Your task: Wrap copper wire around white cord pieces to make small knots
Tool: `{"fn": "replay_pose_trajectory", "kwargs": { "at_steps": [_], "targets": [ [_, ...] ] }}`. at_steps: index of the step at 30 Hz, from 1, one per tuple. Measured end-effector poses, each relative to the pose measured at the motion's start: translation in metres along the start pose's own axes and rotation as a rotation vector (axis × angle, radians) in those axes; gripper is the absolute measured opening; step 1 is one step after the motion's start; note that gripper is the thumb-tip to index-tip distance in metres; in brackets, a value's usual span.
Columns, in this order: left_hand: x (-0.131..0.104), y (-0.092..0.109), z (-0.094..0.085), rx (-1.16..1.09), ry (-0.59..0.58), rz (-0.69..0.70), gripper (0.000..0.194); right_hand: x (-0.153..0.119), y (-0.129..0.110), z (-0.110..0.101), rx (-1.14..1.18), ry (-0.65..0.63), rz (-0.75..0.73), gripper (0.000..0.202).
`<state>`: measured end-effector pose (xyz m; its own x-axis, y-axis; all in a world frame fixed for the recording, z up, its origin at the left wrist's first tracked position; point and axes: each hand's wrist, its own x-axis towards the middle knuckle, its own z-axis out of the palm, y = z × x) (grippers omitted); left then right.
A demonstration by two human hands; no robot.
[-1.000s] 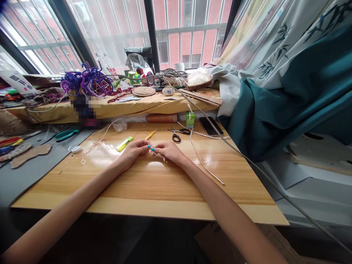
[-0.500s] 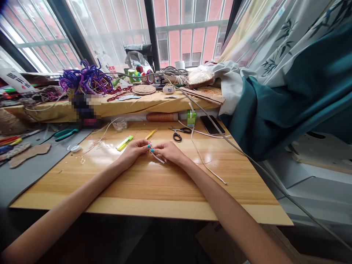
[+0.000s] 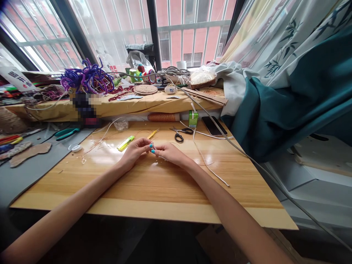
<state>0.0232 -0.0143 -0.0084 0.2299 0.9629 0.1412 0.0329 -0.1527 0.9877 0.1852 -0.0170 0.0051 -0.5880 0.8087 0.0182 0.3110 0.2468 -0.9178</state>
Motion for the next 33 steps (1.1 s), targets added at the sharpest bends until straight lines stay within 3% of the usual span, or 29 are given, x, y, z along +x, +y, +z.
{"fn": "replay_pose_trajectory", "kwargs": {
  "at_steps": [6, 14, 17, 20, 28, 33],
  "targets": [
    [0.001, -0.002, -0.003, 0.027, -0.061, 0.041, 0.032, 0.003, 0.004, -0.001, -0.049, 0.02, -0.027, 0.028],
    [0.002, -0.004, -0.006, 0.105, -0.088, 0.054, 0.021, 0.0, 0.002, 0.0, -0.288, 0.025, -0.116, 0.032],
    [0.003, -0.005, -0.007, 0.099, -0.062, 0.062, 0.019, -0.003, -0.003, 0.003, -0.46, 0.149, -0.136, 0.025],
    [0.006, -0.007, -0.006, 0.074, -0.048, 0.051, 0.02, -0.005, -0.006, 0.007, -0.488, 0.25, -0.113, 0.028],
    [0.004, 0.003, -0.006, 0.123, -0.061, 0.041, 0.022, -0.005, -0.008, 0.011, -0.612, 0.279, -0.056, 0.03],
    [0.003, 0.007, -0.006, 0.174, -0.028, 0.105, 0.025, -0.005, -0.01, 0.013, -0.595, 0.285, -0.109, 0.029]
  ]
}}
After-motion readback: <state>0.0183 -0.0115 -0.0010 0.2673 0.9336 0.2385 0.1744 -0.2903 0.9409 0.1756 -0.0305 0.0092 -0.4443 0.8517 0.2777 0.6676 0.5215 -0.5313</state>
